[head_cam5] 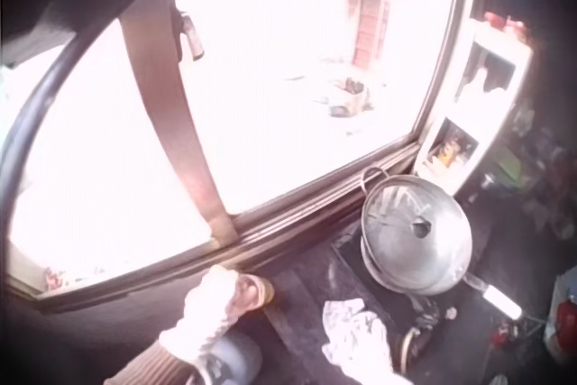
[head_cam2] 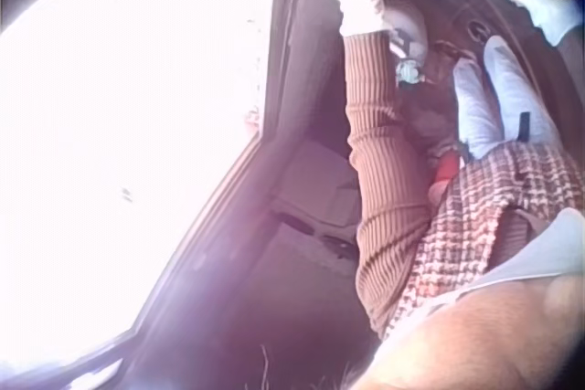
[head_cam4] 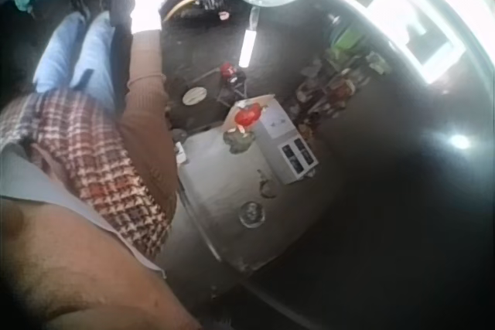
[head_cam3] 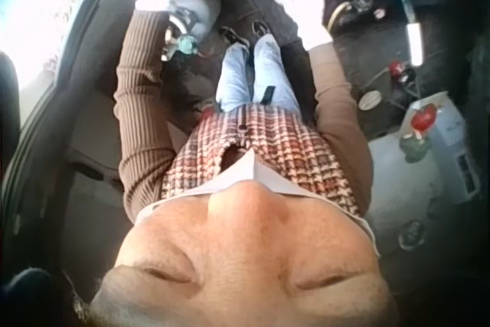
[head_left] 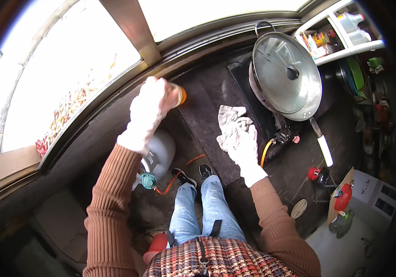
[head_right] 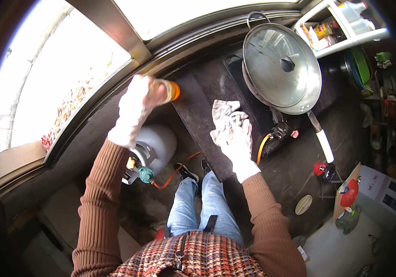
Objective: The person wipes the countertop and sink area with a cloth, moves a dish rack, washes a metal pot under running water, and rinses the cloth. The person also wipes the sink basin and faucet.
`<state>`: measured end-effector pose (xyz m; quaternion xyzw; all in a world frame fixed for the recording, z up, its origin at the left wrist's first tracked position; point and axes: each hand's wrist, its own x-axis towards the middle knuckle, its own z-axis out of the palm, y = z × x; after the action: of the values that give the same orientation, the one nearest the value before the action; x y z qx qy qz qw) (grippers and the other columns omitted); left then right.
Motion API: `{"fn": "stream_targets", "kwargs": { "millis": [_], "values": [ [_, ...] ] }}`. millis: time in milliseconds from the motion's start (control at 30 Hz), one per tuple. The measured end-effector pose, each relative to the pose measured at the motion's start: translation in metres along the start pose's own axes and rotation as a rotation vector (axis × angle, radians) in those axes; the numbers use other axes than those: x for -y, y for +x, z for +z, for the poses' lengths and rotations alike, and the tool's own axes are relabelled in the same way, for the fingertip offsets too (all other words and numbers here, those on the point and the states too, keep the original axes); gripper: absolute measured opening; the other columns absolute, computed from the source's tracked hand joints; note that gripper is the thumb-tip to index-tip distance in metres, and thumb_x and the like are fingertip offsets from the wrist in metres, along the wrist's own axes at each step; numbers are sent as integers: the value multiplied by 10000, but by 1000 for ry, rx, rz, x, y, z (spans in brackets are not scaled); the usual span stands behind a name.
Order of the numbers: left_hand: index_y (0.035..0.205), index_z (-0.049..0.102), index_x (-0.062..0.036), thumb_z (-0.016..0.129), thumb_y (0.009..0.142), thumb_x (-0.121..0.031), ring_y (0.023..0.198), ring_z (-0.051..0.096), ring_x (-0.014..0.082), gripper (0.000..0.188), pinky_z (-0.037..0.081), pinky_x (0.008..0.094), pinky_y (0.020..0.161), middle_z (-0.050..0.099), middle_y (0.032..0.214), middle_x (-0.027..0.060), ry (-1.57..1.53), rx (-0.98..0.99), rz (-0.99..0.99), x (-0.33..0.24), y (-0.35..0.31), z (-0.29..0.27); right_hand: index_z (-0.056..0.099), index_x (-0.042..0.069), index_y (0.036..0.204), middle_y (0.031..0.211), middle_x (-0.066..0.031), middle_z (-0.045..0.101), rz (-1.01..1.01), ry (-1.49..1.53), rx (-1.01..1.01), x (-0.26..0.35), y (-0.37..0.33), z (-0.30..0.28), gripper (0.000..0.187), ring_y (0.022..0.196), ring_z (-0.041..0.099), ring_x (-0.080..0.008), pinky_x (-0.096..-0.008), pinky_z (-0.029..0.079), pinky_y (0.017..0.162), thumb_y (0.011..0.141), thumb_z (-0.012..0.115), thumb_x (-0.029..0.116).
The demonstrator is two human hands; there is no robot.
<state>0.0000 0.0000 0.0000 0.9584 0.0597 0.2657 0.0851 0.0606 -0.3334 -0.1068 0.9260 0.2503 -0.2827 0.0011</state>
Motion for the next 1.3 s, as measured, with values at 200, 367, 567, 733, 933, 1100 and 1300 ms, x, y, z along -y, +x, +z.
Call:
{"fn": "stream_targets", "kwargs": {
  "millis": [200,367,567,733,933,1100,1300],
  "values": [
    [1025,656,-43,904,790,-87,823,704,299,344,599,347,728,677,968,145,-97,-34,-139,8,-78,-82,496,-50,1485,1514,-301,464,-123,-166,-601,51,78,9,673,1446,400,-471,-558,264,1254,930,612,314],
    [1006,648,-40,886,769,3,836,691,320,338,590,352,743,662,943,161,-141,83,-244,-7,-127,-141,467,-25,1525,1612,-278,360,-46,-53,-705,138,177,-8,765,1509,302,-464,-562,197,1275,967,614,478],
    [1035,651,-68,870,717,51,920,681,288,404,576,341,770,642,1020,121,-182,180,-345,-30,-154,-182,306,-13,1628,1680,-304,257,71,88,-510,207,189,6,873,1584,216,-435,-531,125,1308,970,570,496],
    [1104,655,-54,907,729,8,873,683,304,457,581,370,749,663,954,124,-190,182,-363,-50,-152,-171,496,-8,1469,1492,-332,480,-508,-42,-582,168,160,-4,653,1380,476,-481,-570,355,1195,922,624,324],
    [1092,660,-50,908,740,-11,914,693,313,432,592,369,777,661,1008,159,-168,185,-301,-61,-142,-149,574,21,1412,1165,-256,646,-678,-18,-575,89,43,13,678,1091,637,-347,-438,515,1007,765,693,181],
    [1101,655,-39,914,746,-21,943,716,341,440,611,379,827,686,1009,175,-236,173,-303,-62,-142,-138,613,107,1418,1322,-258,577,-529,46,-350,-17,-91,73,742,1268,518,-438,-520,480,1018,717,774,290],
    [1094,658,-30,917,757,-55,878,729,367,426,618,415,820,709,936,166,-274,156,-276,-51,-158,-140,612,66,1340,1318,-202,615,-360,-394,-426,-15,-69,84,528,1226,544,-368,-486,424,985,860,620,286]
  ]
}}
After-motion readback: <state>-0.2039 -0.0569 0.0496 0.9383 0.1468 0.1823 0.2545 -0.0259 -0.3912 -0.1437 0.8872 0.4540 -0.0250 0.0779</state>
